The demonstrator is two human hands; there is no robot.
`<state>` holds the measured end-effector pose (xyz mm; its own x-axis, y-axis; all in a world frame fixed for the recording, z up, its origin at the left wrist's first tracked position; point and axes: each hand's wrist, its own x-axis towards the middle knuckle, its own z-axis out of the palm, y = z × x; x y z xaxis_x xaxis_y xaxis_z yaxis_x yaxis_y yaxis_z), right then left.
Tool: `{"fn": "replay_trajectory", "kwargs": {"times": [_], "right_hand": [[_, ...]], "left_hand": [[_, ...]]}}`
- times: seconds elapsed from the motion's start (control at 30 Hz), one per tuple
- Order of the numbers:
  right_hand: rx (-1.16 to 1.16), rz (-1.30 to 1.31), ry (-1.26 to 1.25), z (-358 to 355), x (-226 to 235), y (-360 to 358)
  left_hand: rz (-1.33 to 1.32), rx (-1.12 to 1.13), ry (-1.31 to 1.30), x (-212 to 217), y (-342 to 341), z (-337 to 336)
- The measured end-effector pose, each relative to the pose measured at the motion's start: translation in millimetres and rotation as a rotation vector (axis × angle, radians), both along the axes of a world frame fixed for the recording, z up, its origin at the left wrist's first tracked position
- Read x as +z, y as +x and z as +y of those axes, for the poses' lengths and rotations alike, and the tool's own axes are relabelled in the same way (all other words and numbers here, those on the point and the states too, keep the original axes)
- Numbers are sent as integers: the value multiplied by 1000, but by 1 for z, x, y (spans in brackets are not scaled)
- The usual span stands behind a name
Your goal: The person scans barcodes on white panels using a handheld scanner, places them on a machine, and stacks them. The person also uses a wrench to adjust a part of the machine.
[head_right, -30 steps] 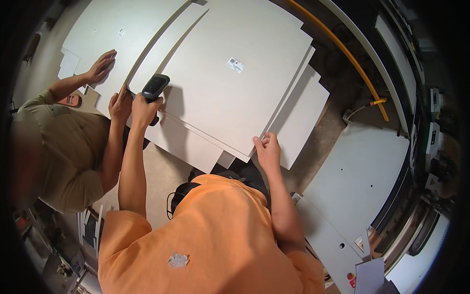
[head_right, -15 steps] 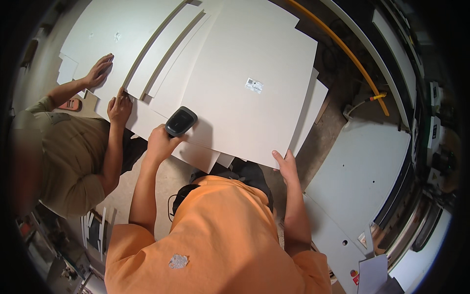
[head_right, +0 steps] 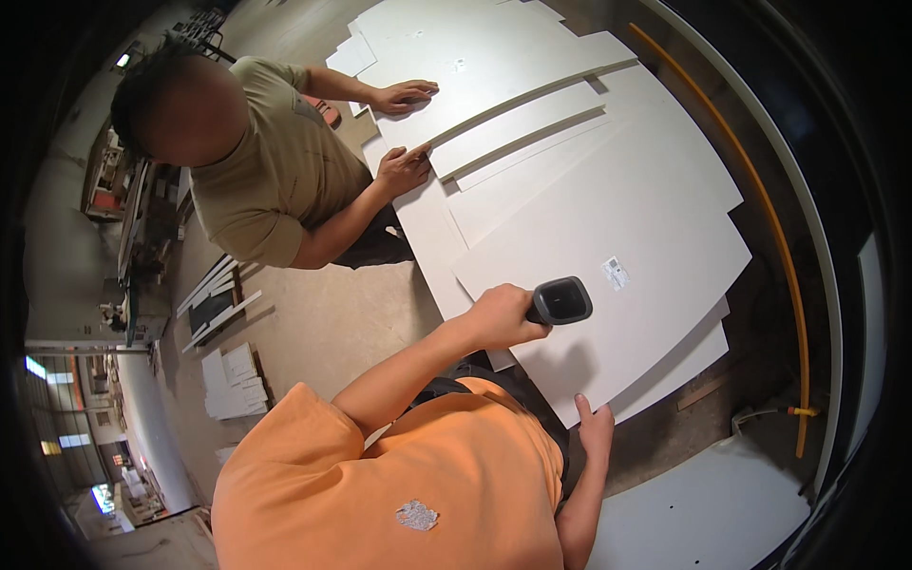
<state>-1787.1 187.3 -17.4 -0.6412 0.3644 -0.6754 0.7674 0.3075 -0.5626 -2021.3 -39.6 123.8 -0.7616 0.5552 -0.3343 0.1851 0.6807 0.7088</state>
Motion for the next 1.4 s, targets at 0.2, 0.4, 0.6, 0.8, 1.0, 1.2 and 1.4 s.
{"fn": "replay_trajectory", "kwargs": {"times": [0.2,0.4,0.6,0.8,1.0,1.2,1.4], "right_hand": [[21,70,-256,17,-3,-1],[-187,45,-456,21,6,11],[-308,147,-550,16,6,28],[-320,160,-505,12,6,29],[-309,177,-505,12,6,29],[-294,181,-510,14,1,30],[-289,184,-526,16,3,29]], "left_hand": [[-111,-67,17,3,15,7],[-133,-78,-37,-7,-3,-7],[-276,-53,-121,-4,-19,9],[-245,-66,-142,-6,-28,27],[-214,-95,-141,-6,-34,34],[-226,-94,-107,-3,-37,37],[-214,-93,-72,-2,-40,40]]}}
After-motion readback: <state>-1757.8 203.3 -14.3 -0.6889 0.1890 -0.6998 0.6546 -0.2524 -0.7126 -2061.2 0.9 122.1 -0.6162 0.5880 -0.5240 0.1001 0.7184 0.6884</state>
